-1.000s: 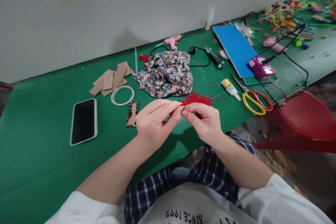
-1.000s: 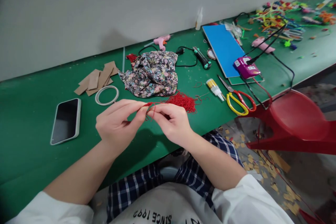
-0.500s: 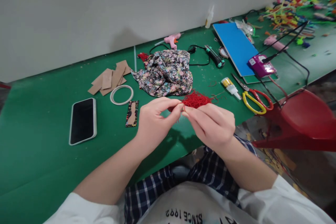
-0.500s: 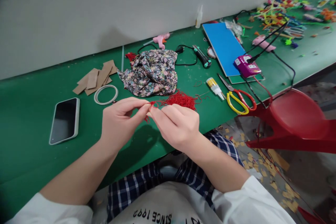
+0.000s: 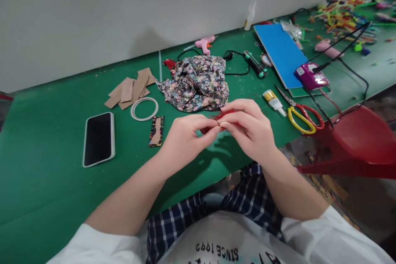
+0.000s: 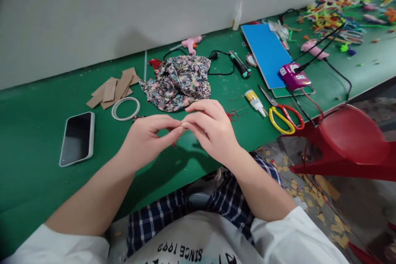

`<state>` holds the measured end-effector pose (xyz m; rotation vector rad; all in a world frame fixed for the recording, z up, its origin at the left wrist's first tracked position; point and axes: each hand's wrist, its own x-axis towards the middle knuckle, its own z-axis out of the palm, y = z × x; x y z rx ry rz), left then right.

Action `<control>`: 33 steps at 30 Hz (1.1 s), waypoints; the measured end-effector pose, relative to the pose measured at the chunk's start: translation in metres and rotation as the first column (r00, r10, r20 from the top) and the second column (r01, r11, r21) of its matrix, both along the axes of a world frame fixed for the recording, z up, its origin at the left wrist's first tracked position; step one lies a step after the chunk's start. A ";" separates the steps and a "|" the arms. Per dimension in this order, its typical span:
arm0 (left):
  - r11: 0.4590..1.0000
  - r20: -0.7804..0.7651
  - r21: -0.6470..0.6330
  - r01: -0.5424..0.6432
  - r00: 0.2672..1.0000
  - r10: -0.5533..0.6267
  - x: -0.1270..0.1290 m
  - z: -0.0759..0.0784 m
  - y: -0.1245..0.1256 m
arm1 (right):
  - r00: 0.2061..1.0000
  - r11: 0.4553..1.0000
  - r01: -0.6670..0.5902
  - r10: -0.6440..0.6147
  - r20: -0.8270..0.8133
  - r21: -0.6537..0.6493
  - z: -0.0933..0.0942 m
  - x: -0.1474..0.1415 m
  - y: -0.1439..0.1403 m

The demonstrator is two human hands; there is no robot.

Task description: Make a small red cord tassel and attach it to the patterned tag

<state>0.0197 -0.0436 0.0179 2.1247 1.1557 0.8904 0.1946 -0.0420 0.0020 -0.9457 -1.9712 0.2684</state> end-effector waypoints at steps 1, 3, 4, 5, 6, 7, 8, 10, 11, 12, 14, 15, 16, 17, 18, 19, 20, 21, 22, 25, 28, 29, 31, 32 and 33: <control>1.000 -0.011 0.018 0.006 1.000 -0.006 0.000 -0.001 0.000 | 1.000 0.999 -0.004 0.004 0.004 -0.052 0.002 0.000 0.000; 0.997 -0.045 0.078 0.018 0.999 -0.015 0.000 -0.002 0.001 | 1.000 0.989 -0.013 0.014 0.011 -0.148 0.004 0.001 -0.001; 0.993 -0.069 0.115 0.025 0.997 -0.017 0.000 -0.003 0.001 | 1.000 0.982 -0.011 0.014 0.016 -0.189 0.005 0.002 -0.001; 0.988 -0.097 0.153 0.030 0.995 -0.015 0.000 -0.004 0.001 | 1.000 0.975 -0.007 0.012 0.021 -0.223 0.006 0.002 -0.001; 0.981 -0.123 0.189 0.035 0.992 -0.012 0.001 -0.005 0.001 | 1.000 0.969 0.000 0.007 0.024 -0.248 0.006 0.003 -0.001; 0.975 -0.147 0.219 0.040 0.989 -0.008 0.001 -0.006 0.001 | 1.000 0.963 0.008 -0.001 0.029 -0.270 0.006 0.003 -0.001; 0.969 -0.167 0.243 0.043 0.986 -0.002 0.001 -0.007 0.001 | 0.999 0.956 0.015 -0.004 0.038 -0.292 0.005 0.002 0.000; 0.958 -0.202 0.283 0.044 0.979 0.014 0.002 -0.010 0.000 | 0.998 0.940 0.023 0.000 0.070 -0.340 0.003 0.001 0.001; 0.953 -0.221 0.301 0.044 0.975 0.025 0.002 -0.011 0.000 | 0.996 0.932 0.032 0.000 0.089 -0.362 0.001 -0.001 0.001; 0.947 -0.240 0.319 0.043 0.970 0.038 0.003 -0.012 0.000 | 0.994 0.924 0.045 -0.005 0.106 -0.379 0.000 -0.002 0.001; 0.931 -0.274 0.362 0.035 0.959 0.070 0.003 -0.013 0.000 | 0.993 0.915 0.069 -0.024 0.117 -0.397 -0.003 -0.005 0.001; 0.924 -0.283 0.382 0.032 0.956 0.084 0.003 -0.014 0.000 | 0.993 0.914 0.082 -0.040 0.112 -0.397 -0.004 -0.006 0.000; 0.918 -0.285 0.396 0.028 0.954 0.094 0.003 -0.014 0.000 | 0.993 0.915 0.093 -0.057 0.102 -0.393 -0.005 -0.007 0.000; 0.914 -0.281 0.405 0.022 0.954 0.102 0.003 -0.015 0.000 | 0.993 0.917 0.101 -0.072 0.090 -0.387 -0.005 -0.008 0.000; 0.913 -0.272 0.407 0.015 0.957 0.106 0.003 -0.015 0.000 | 0.994 0.921 0.107 -0.085 0.075 -0.376 -0.005 -0.009 0.000; 0.916 -0.259 0.401 0.007 0.960 0.106 0.003 -0.014 0.000 | 0.993 0.925 0.113 -0.098 0.060 -0.363 -0.005 -0.009 -0.001; 0.920 -0.246 0.392 0.000 0.964 0.104 0.003 -0.014 0.000 | 0.993 0.929 0.115 -0.105 0.046 -0.352 -0.005 -0.009 -0.001; 0.924 -0.236 0.383 -0.005 0.966 0.103 0.002 -0.014 0.001 | 0.994 0.932 0.112 -0.108 0.033 -0.344 -0.005 -0.009 -0.001; 0.926 -0.230 0.376 -0.008 0.968 0.102 0.002 -0.013 0.001 | 0.994 0.934 0.109 -0.108 0.024 -0.341 -0.005 -0.009 0.000; 0.925 -0.237 0.379 -0.008 0.966 0.105 0.003 -0.013 0.001 | 0.993 0.925 0.116 -0.111 0.035 -0.361 -0.006 -0.009 0.000; 0.911 -0.275 0.413 0.004 0.954 0.120 0.003 -0.015 0.000 | 0.993 0.905 0.117 -0.093 0.078 -0.410 -0.009 -0.011 0.001; 0.903 -0.285 0.429 0.009 0.950 0.126 0.003 -0.016 0.000 | 0.994 0.898 0.105 -0.079 0.078 -0.428 -0.011 -0.011 0.001; 0.885 -0.289 0.466 0.013 0.947 0.139 0.004 -0.018 0.000 | 0.998 0.883 0.068 -0.056 0.041 -0.464 -0.014 -0.012 0.002; 0.878 -0.280 0.479 0.010 0.949 0.142 0.004 -0.019 0.000 | 0.999 0.875 0.050 -0.052 0.010 -0.481 -0.015 -0.013 0.002; 0.874 -0.261 0.486 0.003 0.955 0.142 0.005 -0.019 0.000 | 0.998 0.868 0.033 -0.052 -0.025 -0.496 -0.016 -0.013 0.002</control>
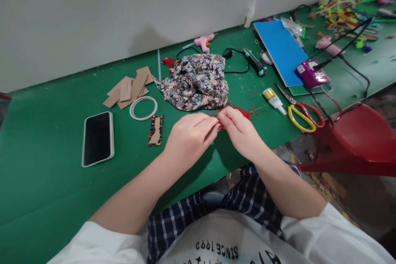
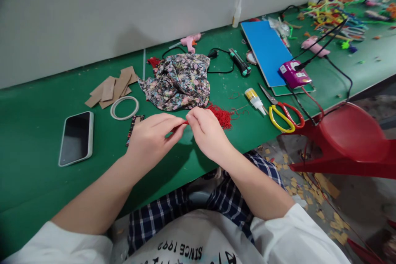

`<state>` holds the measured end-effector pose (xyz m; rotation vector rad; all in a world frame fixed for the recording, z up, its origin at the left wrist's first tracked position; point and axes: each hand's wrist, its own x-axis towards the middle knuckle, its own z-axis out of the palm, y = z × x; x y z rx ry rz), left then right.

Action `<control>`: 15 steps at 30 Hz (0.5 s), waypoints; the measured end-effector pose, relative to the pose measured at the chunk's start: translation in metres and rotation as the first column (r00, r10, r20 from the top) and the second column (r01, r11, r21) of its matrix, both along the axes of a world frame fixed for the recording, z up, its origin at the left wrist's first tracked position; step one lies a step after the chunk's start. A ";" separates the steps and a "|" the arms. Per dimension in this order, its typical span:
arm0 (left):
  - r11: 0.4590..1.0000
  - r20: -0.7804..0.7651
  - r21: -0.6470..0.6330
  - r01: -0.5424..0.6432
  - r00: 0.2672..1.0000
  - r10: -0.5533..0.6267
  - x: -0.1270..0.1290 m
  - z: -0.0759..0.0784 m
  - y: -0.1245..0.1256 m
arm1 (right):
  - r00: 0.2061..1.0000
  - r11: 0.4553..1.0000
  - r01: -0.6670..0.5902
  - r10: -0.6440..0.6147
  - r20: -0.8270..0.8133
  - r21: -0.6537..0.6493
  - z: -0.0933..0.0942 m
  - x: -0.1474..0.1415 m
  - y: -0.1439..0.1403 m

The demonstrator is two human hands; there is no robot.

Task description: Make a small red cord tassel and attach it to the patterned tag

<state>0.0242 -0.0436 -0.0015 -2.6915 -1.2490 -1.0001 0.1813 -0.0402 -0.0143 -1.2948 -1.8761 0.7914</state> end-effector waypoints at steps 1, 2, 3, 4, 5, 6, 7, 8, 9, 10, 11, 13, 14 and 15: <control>1.000 0.031 -0.002 0.004 1.000 -0.004 0.001 0.000 0.000 | 0.999 1.000 0.003 -0.003 -0.033 -0.014 -0.001 0.000 0.000; 1.000 0.074 -0.018 0.009 0.997 -0.008 0.001 0.001 0.000 | 0.998 1.000 0.007 -0.009 -0.062 -0.027 -0.001 0.000 0.000; 0.998 0.125 -0.053 0.017 0.992 -0.011 0.002 0.003 0.000 | 0.996 0.999 0.010 -0.013 -0.089 -0.037 -0.002 0.000 0.001; 0.994 0.179 -0.110 0.028 0.984 -0.008 0.002 0.005 0.000 | 0.993 0.999 0.012 -0.017 -0.114 -0.045 -0.002 0.000 0.001; 0.981 0.230 -0.187 0.043 0.973 0.001 0.002 0.007 0.000 | 0.990 0.998 0.013 -0.020 -0.138 -0.054 -0.002 0.001 0.001; 0.958 0.276 -0.280 0.062 0.961 0.018 0.002 0.010 0.001 | 0.987 0.998 0.015 -0.025 -0.160 -0.064 -0.001 0.001 0.002; 0.923 0.318 -0.376 0.086 0.947 0.042 0.001 0.012 0.001 | 0.983 0.997 0.019 -0.032 -0.180 -0.074 -0.001 0.002 0.003; 0.876 0.358 -0.469 0.114 0.931 0.071 0.000 0.013 0.002 | 0.979 0.996 0.026 -0.042 -0.198 -0.081 0.000 0.002 0.003; 0.821 0.399 -0.552 0.149 0.911 0.104 0.000 0.014 0.003 | 0.976 0.996 0.037 -0.055 -0.212 -0.086 0.000 0.003 0.004; 0.761 0.442 -0.620 0.193 0.886 0.136 -0.001 0.014 0.004 | 0.972 0.995 0.049 -0.069 -0.225 -0.090 0.000 0.003 0.004; 0.697 0.488 -0.672 0.249 0.857 0.165 -0.001 0.013 0.006 | 0.968 0.994 0.061 -0.081 -0.238 -0.091 0.001 0.003 0.005; 0.561 0.576 -0.733 0.385 0.790 0.211 -0.001 0.009 0.009 | 0.960 0.993 0.072 -0.093 -0.262 -0.089 0.001 0.002 0.005; 0.495 0.612 -0.743 0.451 0.758 0.228 0.000 0.006 0.010 | 0.957 0.994 0.072 -0.094 -0.273 -0.088 0.001 0.001 0.005; 0.438 0.640 -0.743 0.506 0.729 0.242 0.001 0.003 0.011 | 0.955 0.994 0.068 -0.090 -0.282 -0.085 0.001 0.000 0.005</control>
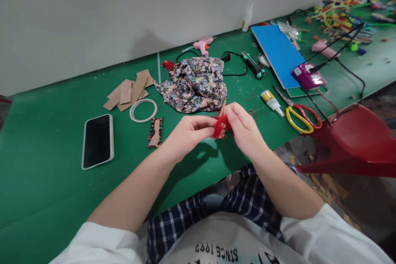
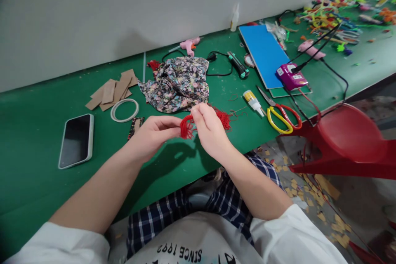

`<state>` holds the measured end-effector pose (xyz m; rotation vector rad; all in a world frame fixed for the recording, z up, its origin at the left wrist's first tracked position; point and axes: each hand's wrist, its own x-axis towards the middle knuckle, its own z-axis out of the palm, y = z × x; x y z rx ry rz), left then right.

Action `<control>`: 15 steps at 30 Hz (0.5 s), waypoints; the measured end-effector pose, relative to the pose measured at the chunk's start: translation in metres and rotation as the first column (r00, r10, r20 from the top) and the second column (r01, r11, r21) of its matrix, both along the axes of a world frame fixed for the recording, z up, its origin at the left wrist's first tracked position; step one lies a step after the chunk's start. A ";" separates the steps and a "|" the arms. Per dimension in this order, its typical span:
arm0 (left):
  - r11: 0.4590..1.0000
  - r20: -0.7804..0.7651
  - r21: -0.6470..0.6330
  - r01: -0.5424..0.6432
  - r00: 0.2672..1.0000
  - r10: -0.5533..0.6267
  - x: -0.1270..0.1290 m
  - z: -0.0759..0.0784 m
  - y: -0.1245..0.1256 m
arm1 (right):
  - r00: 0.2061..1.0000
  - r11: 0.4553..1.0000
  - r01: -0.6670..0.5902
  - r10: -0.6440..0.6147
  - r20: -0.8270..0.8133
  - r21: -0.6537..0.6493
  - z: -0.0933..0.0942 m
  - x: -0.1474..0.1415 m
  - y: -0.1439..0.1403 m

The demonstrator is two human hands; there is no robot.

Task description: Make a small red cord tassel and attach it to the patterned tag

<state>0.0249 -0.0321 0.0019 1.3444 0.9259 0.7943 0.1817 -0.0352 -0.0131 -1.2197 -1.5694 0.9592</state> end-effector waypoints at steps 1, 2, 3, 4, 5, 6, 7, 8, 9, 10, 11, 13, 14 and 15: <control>0.999 0.040 -0.043 0.023 0.999 -0.022 0.001 -0.002 0.001 | 1.000 1.000 -0.006 0.006 -0.004 0.003 0.000 0.000 0.000; 0.997 0.064 -0.068 0.034 0.998 -0.029 0.002 -0.004 0.002 | 1.000 1.000 -0.013 0.013 -0.001 0.006 0.001 -0.001 -0.001; 0.997 0.070 -0.076 0.028 0.997 -0.023 0.003 -0.006 0.002 | 1.000 1.000 -0.020 0.020 0.009 0.015 0.001 -0.001 -0.001; 0.998 0.065 -0.068 0.007 0.998 -0.002 0.003 -0.007 0.003 | 0.999 0.999 -0.028 0.027 0.025 0.029 0.001 -0.001 -0.002; 0.999 0.050 -0.047 -0.028 0.998 0.030 0.003 -0.007 0.003 | 0.998 0.998 -0.035 0.032 0.046 0.052 0.002 0.000 -0.003; 0.998 0.023 -0.015 -0.068 0.997 0.068 0.003 -0.006 0.002 | 0.997 0.996 -0.043 0.037 0.072 0.083 0.002 0.000 -0.004; 0.994 -0.013 0.025 -0.109 0.994 0.110 0.003 -0.006 0.002 | 0.994 0.991 -0.053 0.041 0.101 0.120 0.003 0.000 -0.005; 0.987 -0.049 0.068 -0.146 0.988 0.149 0.003 -0.005 0.001 | 0.990 0.985 -0.064 0.042 0.133 0.163 0.003 0.001 -0.005; 0.978 -0.078 0.111 -0.175 0.980 0.184 0.003 -0.004 0.001 | 0.985 0.975 -0.075 0.040 0.168 0.209 0.004 0.001 -0.006; 0.969 -0.096 0.149 -0.198 0.972 0.214 0.003 -0.003 0.000 | 0.978 0.963 -0.085 0.032 0.205 0.255 0.004 0.000 -0.006; 0.959 -0.100 0.180 -0.217 0.966 0.238 0.002 -0.003 -0.001 | 0.970 0.949 -0.095 0.021 0.240 0.300 0.005 0.000 -0.007; 0.944 -0.076 0.215 -0.251 0.959 0.272 0.002 -0.002 -0.002 | 0.952 0.921 -0.110 -0.011 0.307 0.374 0.006 0.000 -0.007; 0.940 -0.057 0.217 -0.264 0.958 0.282 0.002 -0.002 -0.002 | 0.941 0.909 -0.115 -0.030 0.337 0.400 0.006 0.000 -0.007; 0.937 -0.033 0.212 -0.277 0.956 0.290 0.002 -0.001 -0.003 | 0.929 0.899 -0.117 -0.051 0.366 0.421 0.006 0.000 -0.007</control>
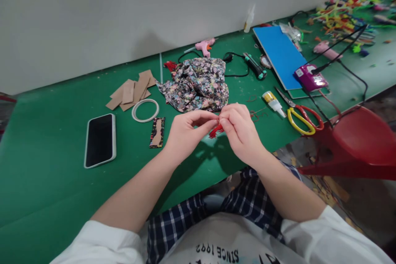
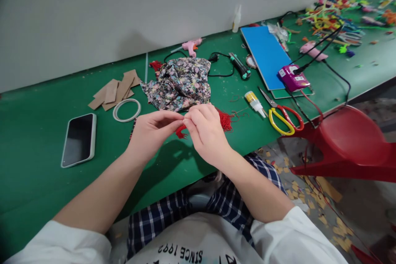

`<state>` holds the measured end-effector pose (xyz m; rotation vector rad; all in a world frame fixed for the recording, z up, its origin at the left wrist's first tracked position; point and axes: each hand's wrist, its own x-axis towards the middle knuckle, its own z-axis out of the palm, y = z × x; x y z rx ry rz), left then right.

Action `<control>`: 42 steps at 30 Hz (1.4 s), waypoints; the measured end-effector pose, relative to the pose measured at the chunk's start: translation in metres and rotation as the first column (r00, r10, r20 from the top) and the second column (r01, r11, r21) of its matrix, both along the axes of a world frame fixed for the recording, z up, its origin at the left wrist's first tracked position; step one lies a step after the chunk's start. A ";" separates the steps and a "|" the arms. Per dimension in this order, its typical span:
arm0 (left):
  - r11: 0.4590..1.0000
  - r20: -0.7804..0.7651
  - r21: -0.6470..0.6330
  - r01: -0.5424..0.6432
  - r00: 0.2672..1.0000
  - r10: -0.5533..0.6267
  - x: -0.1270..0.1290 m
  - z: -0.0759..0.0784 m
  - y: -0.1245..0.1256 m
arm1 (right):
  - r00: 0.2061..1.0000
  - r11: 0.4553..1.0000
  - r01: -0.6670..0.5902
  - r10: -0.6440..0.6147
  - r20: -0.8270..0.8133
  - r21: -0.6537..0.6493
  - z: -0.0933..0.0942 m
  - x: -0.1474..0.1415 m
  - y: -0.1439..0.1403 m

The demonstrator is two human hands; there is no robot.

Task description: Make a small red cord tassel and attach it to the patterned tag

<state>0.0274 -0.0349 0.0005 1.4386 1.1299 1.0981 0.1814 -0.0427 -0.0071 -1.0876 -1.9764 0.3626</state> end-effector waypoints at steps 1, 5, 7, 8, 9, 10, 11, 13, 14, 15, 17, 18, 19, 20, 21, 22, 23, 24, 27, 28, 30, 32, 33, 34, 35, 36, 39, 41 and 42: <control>1.000 0.030 -0.005 -0.007 1.000 0.007 0.000 0.000 0.000 | 0.999 1.000 0.017 -0.017 0.031 0.024 0.000 0.000 0.000; 0.999 0.148 -0.053 -0.008 0.989 0.016 0.001 0.003 -0.003 | 0.983 0.986 0.114 -0.130 0.128 0.124 -0.001 0.000 -0.003; 0.998 0.182 -0.057 -0.022 0.983 0.032 0.001 0.004 -0.005 | 0.971 0.974 0.149 -0.176 0.159 0.170 -0.002 -0.001 -0.004; 0.998 0.195 -0.054 -0.036 0.980 0.046 0.002 0.003 -0.005 | 0.966 0.968 0.160 -0.193 0.170 0.192 -0.003 -0.001 -0.004; 0.997 0.209 -0.051 -0.052 0.976 0.061 0.002 0.003 -0.005 | 0.962 0.963 0.166 -0.205 0.178 0.210 -0.003 -0.002 -0.005; 0.997 0.225 -0.052 -0.065 0.971 0.075 0.003 0.002 -0.005 | 0.959 0.959 0.171 -0.215 0.182 0.227 -0.004 -0.002 -0.005; 0.996 0.244 -0.057 -0.075 0.966 0.087 0.003 0.001 -0.005 | 0.957 0.954 0.175 -0.223 0.184 0.243 -0.004 -0.003 -0.005; 0.994 0.289 -0.069 -0.081 0.953 0.097 0.005 -0.001 -0.004 | 0.953 0.946 0.183 -0.238 0.189 0.268 -0.005 -0.004 -0.005; 0.994 0.315 -0.072 -0.078 0.944 0.097 0.005 -0.002 -0.004 | 0.950 0.942 0.185 -0.244 0.193 0.279 -0.006 -0.004 -0.004; 0.995 0.338 -0.075 -0.073 0.936 0.095 0.006 -0.004 -0.004 | 0.948 0.939 0.185 -0.248 0.198 0.290 -0.008 -0.004 -0.003; 0.994 0.363 -0.081 -0.073 0.927 0.097 0.006 -0.007 -0.004 | 0.946 0.933 0.181 -0.252 0.206 0.309 -0.013 -0.005 -0.001; 0.993 0.362 -0.085 -0.087 0.926 0.113 0.006 -0.009 -0.006 | 0.945 0.931 0.177 -0.251 0.210 0.318 -0.016 -0.006 0.000; 0.989 0.349 -0.089 -0.116 0.926 0.140 0.005 -0.012 -0.008 | 0.945 0.930 0.172 -0.249 0.214 0.326 -0.021 -0.007 0.002; 0.983 0.328 -0.091 -0.157 0.928 0.178 0.004 -0.015 -0.010 | 0.944 0.930 0.163 -0.245 0.222 0.331 -0.027 -0.009 0.004; 0.975 0.300 -0.090 -0.204 0.928 0.222 0.002 -0.020 -0.013 | 0.944 0.931 0.147 -0.233 0.233 0.335 -0.033 -0.011 0.005; 0.965 0.269 -0.092 -0.244 0.927 0.260 0.000 -0.026 -0.016 | 0.944 0.934 0.119 -0.212 0.252 0.337 -0.040 -0.014 0.006; 0.956 0.238 -0.094 -0.277 0.926 0.291 -0.003 -0.032 -0.020 | 0.944 0.935 0.091 -0.190 0.268 0.342 -0.047 -0.017 0.007; 0.948 0.203 -0.108 -0.299 0.927 0.315 -0.006 -0.039 -0.023 | 0.942 0.938 0.055 -0.162 0.293 0.341 -0.054 -0.019 0.007; 0.930 0.128 -0.155 -0.332 0.927 0.352 -0.013 -0.059 -0.033 | 0.921 0.946 -0.070 -0.060 0.385 0.315 -0.071 -0.024 0.007; 0.929 0.100 -0.154 -0.337 0.930 0.354 -0.015 -0.065 -0.036 | 0.909 0.947 -0.105 -0.031 0.415 0.302 -0.075 -0.024 0.006; 0.931 0.032 -0.139 -0.337 0.938 0.345 -0.016 -0.072 -0.039 | 0.888 0.947 -0.150 0.003 0.459 0.284 -0.080 -0.023 0.005; 0.938 -0.025 -0.129 -0.322 0.947 0.321 -0.016 -0.076 -0.041 | 0.875 0.948 -0.163 0.011 0.483 0.273 -0.083 -0.021 0.004; 0.942 -0.048 -0.130 -0.310 0.951 0.306 -0.015 -0.077 -0.041 | 0.871 0.951 -0.163 0.013 0.491 0.264 -0.084 -0.020 0.004; 0.946 -0.068 -0.130 -0.298 0.954 0.291 -0.015 -0.078 -0.041 | 0.867 0.954 -0.163 0.018 0.497 0.250 -0.085 -0.019 0.003; 0.949 -0.092 -0.124 -0.289 0.956 0.279 -0.014 -0.078 -0.041 | 0.866 0.959 -0.162 0.026 0.500 0.232 -0.086 -0.019 0.003; 0.952 -0.122 -0.109 -0.285 0.954 0.272 -0.014 -0.079 -0.041 | 0.867 0.964 -0.162 0.038 0.498 0.210 -0.088 -0.018 0.003; 0.959 -0.218 -0.036 -0.281 0.939 0.267 -0.013 -0.079 -0.042 | 0.884 0.978 -0.159 0.081 0.461 0.134 -0.091 -0.016 0.004; 0.963 -0.251 -0.015 -0.270 0.933 0.258 -0.013 -0.080 -0.042 | 0.904 0.985 -0.152 0.106 0.415 0.080 -0.092 -0.016 0.005; 0.964 -0.256 -0.014 -0.265 0.933 0.253 -0.013 -0.080 -0.042 | 0.914 0.988 -0.147 0.115 0.389 0.053 -0.092 -0.016 0.006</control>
